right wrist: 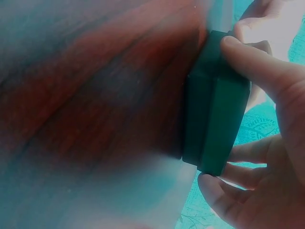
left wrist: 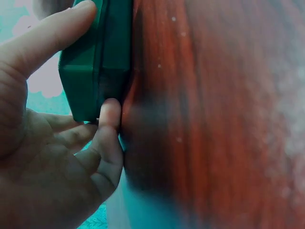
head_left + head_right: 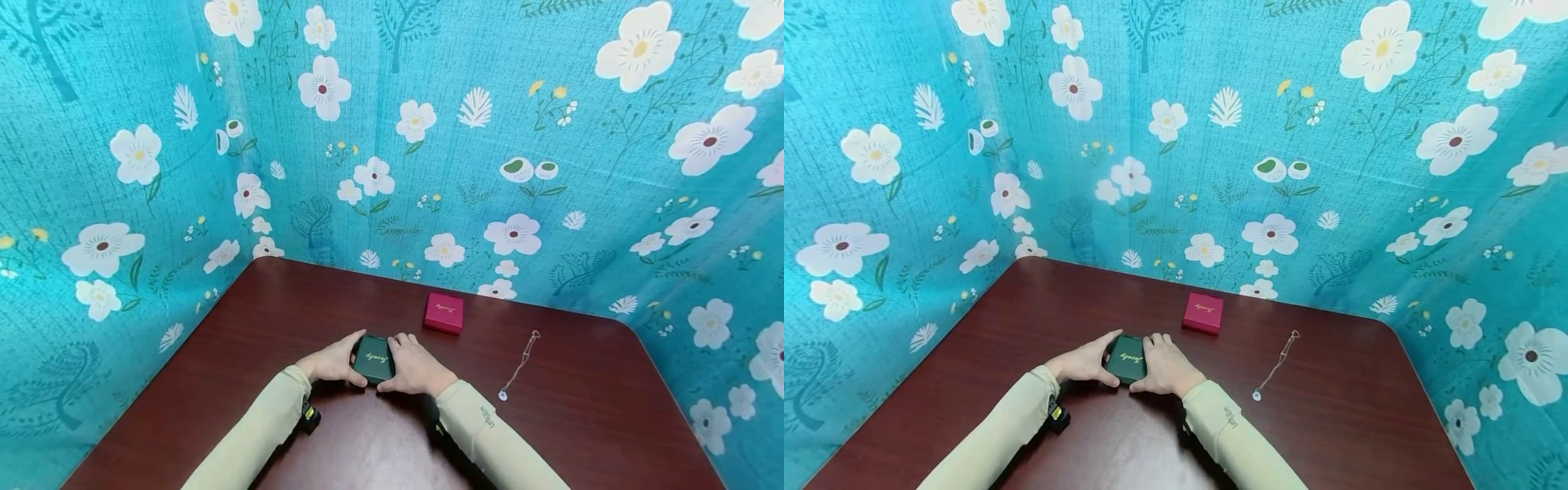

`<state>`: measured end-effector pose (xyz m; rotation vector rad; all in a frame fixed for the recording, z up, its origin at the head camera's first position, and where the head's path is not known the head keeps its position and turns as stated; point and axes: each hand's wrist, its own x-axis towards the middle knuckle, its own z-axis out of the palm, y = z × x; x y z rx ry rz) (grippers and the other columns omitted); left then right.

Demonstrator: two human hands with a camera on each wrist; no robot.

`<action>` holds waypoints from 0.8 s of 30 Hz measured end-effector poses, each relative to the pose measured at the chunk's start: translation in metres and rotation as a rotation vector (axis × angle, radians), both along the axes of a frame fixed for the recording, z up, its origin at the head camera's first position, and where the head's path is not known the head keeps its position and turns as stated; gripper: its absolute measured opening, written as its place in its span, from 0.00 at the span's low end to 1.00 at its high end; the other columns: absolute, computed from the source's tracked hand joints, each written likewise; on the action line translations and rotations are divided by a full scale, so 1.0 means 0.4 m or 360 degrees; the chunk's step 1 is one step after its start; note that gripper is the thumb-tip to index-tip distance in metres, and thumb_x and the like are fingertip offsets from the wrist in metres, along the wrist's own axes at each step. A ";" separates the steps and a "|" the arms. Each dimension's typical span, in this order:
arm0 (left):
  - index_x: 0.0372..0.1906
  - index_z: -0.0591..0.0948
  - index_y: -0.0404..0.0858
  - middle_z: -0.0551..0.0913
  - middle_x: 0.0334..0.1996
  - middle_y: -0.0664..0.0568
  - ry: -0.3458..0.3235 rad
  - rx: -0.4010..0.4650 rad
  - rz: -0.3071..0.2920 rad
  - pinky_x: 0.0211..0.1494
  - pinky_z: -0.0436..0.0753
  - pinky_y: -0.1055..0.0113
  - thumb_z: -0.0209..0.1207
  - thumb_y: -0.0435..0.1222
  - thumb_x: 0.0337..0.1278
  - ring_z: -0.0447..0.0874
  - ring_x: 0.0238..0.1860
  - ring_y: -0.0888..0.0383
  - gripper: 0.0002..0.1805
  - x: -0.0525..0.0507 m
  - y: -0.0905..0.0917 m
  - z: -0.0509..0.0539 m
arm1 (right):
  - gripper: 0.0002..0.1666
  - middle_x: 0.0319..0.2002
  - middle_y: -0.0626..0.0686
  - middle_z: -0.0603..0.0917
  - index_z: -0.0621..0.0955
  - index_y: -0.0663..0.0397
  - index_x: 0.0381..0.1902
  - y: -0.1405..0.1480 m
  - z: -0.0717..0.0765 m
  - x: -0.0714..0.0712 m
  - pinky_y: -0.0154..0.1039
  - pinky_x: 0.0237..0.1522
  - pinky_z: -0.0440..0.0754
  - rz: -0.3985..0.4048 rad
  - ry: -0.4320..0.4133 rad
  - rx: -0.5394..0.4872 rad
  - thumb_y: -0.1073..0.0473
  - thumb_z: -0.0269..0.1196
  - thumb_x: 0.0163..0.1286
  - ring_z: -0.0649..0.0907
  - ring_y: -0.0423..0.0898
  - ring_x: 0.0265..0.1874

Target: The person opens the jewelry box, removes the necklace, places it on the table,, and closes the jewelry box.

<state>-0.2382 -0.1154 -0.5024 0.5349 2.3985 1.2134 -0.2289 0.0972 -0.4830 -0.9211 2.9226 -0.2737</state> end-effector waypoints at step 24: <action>0.72 0.55 0.37 0.65 0.64 0.43 0.0059 -0.0141 0.0183 0.59 0.69 0.48 0.63 0.54 0.53 0.66 0.63 0.48 0.48 -0.018 -0.009 0.066 | 0.56 0.62 0.54 0.68 0.66 0.57 0.68 0.091 0.064 0.008 0.47 0.55 0.74 0.0052 -0.0116 -0.0202 0.28 0.64 0.51 0.68 0.49 0.58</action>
